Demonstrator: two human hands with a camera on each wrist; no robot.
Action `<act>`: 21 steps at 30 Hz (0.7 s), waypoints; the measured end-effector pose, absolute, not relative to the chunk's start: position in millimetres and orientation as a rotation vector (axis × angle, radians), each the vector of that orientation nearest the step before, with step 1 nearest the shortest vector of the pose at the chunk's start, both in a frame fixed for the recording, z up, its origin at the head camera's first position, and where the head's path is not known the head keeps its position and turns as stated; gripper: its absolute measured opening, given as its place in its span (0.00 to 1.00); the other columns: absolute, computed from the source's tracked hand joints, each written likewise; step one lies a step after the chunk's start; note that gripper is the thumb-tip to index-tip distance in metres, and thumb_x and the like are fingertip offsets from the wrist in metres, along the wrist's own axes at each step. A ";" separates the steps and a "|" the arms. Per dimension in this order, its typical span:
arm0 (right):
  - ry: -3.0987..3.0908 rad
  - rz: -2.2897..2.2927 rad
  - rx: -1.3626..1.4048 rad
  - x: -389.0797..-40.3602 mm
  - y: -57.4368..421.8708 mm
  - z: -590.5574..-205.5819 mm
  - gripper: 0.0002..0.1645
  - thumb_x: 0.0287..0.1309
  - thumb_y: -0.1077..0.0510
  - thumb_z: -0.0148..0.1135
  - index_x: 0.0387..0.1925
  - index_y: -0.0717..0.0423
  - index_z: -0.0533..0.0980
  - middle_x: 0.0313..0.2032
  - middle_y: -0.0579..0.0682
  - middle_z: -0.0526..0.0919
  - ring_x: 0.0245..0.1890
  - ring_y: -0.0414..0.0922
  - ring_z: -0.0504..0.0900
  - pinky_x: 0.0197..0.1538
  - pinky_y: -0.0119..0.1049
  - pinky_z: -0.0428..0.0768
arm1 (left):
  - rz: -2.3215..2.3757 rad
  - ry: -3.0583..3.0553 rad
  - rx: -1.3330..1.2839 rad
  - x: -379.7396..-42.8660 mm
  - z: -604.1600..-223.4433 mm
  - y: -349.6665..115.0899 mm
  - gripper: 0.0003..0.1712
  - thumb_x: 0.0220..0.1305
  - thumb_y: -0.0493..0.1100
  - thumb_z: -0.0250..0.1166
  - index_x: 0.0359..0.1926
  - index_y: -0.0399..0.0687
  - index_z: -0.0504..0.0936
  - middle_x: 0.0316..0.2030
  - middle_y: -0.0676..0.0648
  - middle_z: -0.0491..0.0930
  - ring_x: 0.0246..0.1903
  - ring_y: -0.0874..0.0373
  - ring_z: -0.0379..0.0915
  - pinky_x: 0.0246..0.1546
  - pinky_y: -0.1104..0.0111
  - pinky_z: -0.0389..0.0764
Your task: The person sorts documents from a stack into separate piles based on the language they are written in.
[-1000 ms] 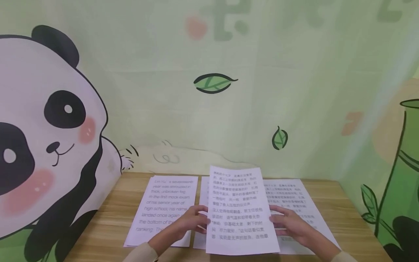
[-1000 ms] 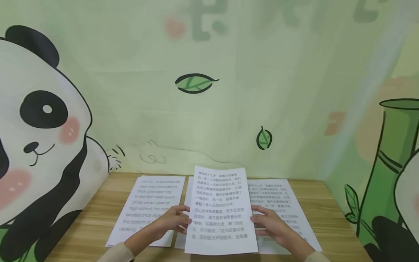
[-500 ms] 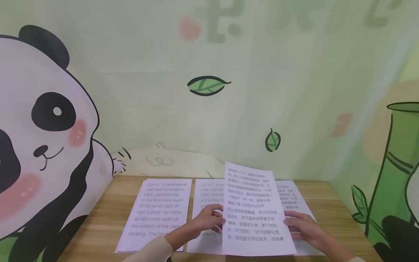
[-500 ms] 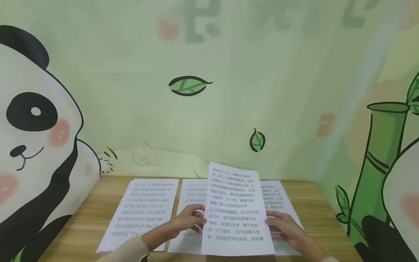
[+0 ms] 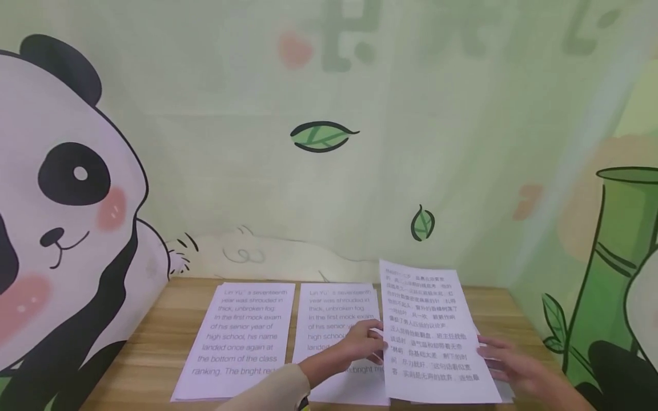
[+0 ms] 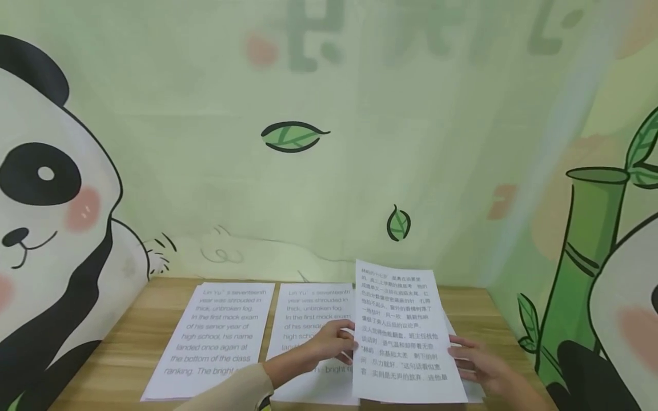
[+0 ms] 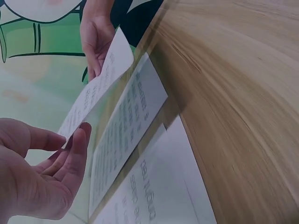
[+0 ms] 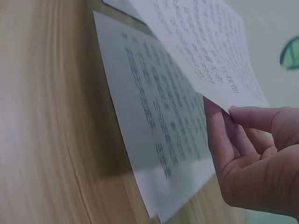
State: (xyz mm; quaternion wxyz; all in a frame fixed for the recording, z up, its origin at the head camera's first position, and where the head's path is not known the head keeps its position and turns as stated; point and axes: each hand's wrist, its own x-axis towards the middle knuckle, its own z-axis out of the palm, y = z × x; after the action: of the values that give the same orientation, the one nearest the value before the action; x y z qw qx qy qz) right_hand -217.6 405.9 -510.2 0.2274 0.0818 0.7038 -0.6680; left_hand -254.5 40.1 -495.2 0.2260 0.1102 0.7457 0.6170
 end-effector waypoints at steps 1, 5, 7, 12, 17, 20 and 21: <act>1.925 -1.854 0.224 -218.9 410.1 -510.6 0.37 0.73 0.57 0.57 0.73 0.73 0.57 0.43 0.43 0.87 0.45 0.44 0.85 0.50 0.40 0.85 | 1.708 2.051 0.303 -255.8 -496.1 43.8 0.19 0.62 0.31 0.62 0.55 0.39 0.79 0.34 0.43 0.86 0.32 0.50 0.87 0.34 0.63 0.89; 1.871 -1.891 0.177 -223.6 423.2 -513.6 0.28 0.74 0.59 0.55 0.69 0.69 0.67 0.43 0.43 0.88 0.45 0.43 0.86 0.51 0.40 0.86 | 1.706 2.031 0.287 -259.6 -501.9 57.8 0.21 0.63 0.31 0.62 0.57 0.38 0.78 0.34 0.43 0.87 0.33 0.51 0.87 0.34 0.64 0.89; 1.856 -1.904 0.186 -225.9 426.1 -515.4 0.24 0.74 0.59 0.55 0.67 0.66 0.71 0.42 0.43 0.88 0.45 0.43 0.87 0.51 0.40 0.86 | 1.689 2.031 0.268 -261.2 -506.3 63.6 0.23 0.64 0.32 0.63 0.60 0.37 0.77 0.34 0.44 0.87 0.33 0.53 0.87 0.35 0.64 0.89; 1.915 -1.881 0.241 -231.0 424.0 -521.1 0.26 0.73 0.59 0.56 0.67 0.69 0.70 0.42 0.42 0.88 0.44 0.42 0.86 0.49 0.39 0.86 | 1.629 2.049 0.183 -266.0 -518.7 73.6 0.24 0.65 0.35 0.63 0.62 0.38 0.76 0.34 0.47 0.87 0.33 0.56 0.86 0.37 0.66 0.88; 2.020 -1.827 0.424 -236.1 416.0 -526.0 0.35 0.71 0.60 0.59 0.73 0.70 0.60 0.42 0.45 0.88 0.43 0.43 0.86 0.48 0.41 0.86 | 1.603 1.990 0.143 -270.3 -531.5 79.2 0.17 0.66 0.34 0.62 0.55 0.39 0.80 0.33 0.46 0.86 0.29 0.59 0.85 0.34 0.69 0.86; 2.034 -1.806 0.492 -237.0 415.1 -528.4 0.39 0.71 0.60 0.59 0.74 0.71 0.55 0.43 0.47 0.88 0.43 0.45 0.86 0.49 0.42 0.86 | 1.586 1.955 0.143 -271.3 -536.9 80.0 0.14 0.67 0.34 0.61 0.54 0.38 0.80 0.32 0.45 0.86 0.27 0.60 0.83 0.32 0.72 0.85; 2.030 -1.806 0.499 -237.1 415.7 -528.8 0.39 0.71 0.60 0.59 0.74 0.71 0.54 0.43 0.47 0.88 0.43 0.45 0.86 0.49 0.42 0.86 | 1.582 1.954 0.145 -271.5 -538.3 79.7 0.14 0.68 0.34 0.61 0.54 0.38 0.81 0.32 0.45 0.86 0.26 0.61 0.82 0.31 0.72 0.85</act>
State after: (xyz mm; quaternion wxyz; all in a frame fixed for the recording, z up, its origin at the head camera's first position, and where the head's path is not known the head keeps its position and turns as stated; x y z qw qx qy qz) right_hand -237.1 415.7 -528.8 0.1884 0.1773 0.7218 -0.6420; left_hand -271.5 79.7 -538.3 0.3067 0.0548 0.7385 0.5979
